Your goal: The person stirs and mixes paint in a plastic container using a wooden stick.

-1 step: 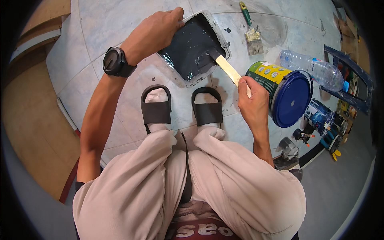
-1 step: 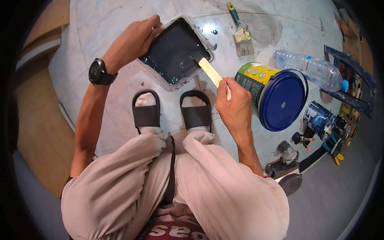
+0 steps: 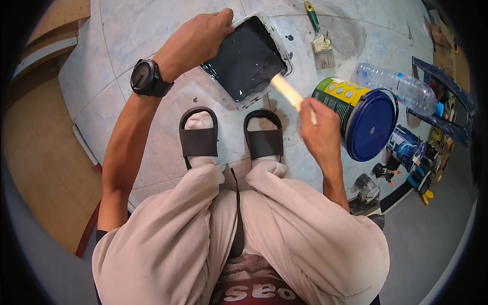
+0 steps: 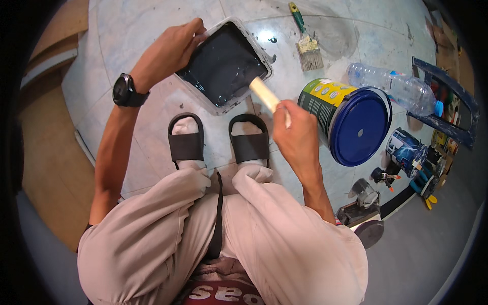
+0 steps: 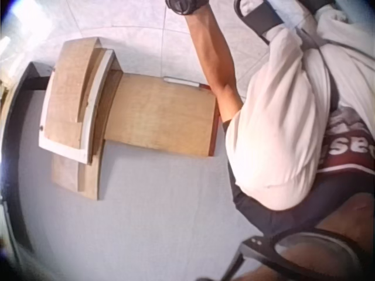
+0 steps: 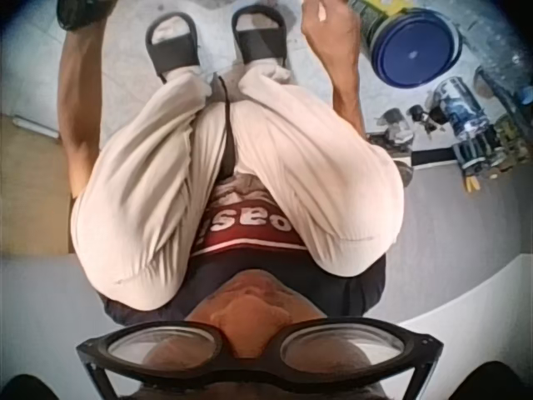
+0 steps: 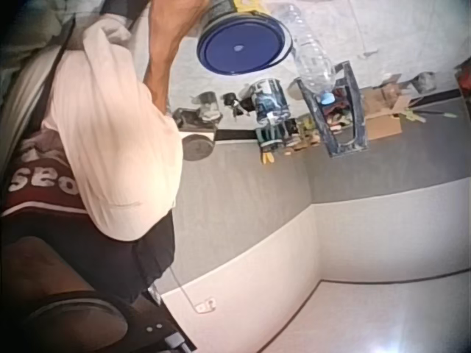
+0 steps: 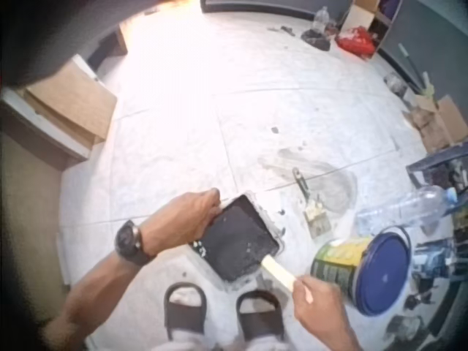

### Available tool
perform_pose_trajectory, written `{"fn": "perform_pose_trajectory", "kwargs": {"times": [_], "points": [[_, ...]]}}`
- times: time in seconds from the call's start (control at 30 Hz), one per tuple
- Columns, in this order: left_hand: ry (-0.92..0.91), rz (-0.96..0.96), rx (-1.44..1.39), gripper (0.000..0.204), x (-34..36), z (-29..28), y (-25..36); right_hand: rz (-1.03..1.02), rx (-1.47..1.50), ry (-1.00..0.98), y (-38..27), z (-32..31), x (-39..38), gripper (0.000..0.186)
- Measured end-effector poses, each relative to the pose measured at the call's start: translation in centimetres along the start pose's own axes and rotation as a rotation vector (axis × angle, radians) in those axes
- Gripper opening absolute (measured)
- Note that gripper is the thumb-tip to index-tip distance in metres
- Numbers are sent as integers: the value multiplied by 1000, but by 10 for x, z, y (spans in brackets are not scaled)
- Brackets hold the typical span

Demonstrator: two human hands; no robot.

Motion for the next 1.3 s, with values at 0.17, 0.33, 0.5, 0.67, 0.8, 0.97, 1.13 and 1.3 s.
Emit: {"fn": "perform_pose_trajectory", "kwargs": {"times": [0.17, 0.33, 0.5, 0.67, 0.8, 0.97, 1.13, 1.3], "points": [[12, 45, -10, 13, -1, -1, -1, -27, 87, -103, 1, 4, 0, 25], [14, 45, -4, 13, 0, -1, -2, -13, 47, 28, 3, -1, 7, 27], [29, 58, -7, 12, -1, 0, -2, 3, 111, -107, 4, 4, 3, 26], [46, 92, 0, 11, -2, 0, -3, -2, -6, -167, -6, -3, 4, 25], [24, 61, 3, 10, 0, 1, -3, 4, 20, 7, -3, -3, 6, 25], [-9, 8, 6, 10, 0, 0, -3, -18, 40, -92, 1, 0, 7, 26], [23, 39, 2, 9, 0, 1, -5, -21, 101, -47, 6, 5, 5, 25], [29, 60, 1, 9, 0, 0, -4, -13, 92, -168, -4, 4, 3, 25]]}}
Point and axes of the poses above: each hand's wrist, its own x-axis towards the middle knuckle, its own z-axis out of the palm, y = z × x, the point moved 1 cm from there along x, towards the middle knuckle, and after that the axes turned 8 degrees about -x, right-handed, at the moved point
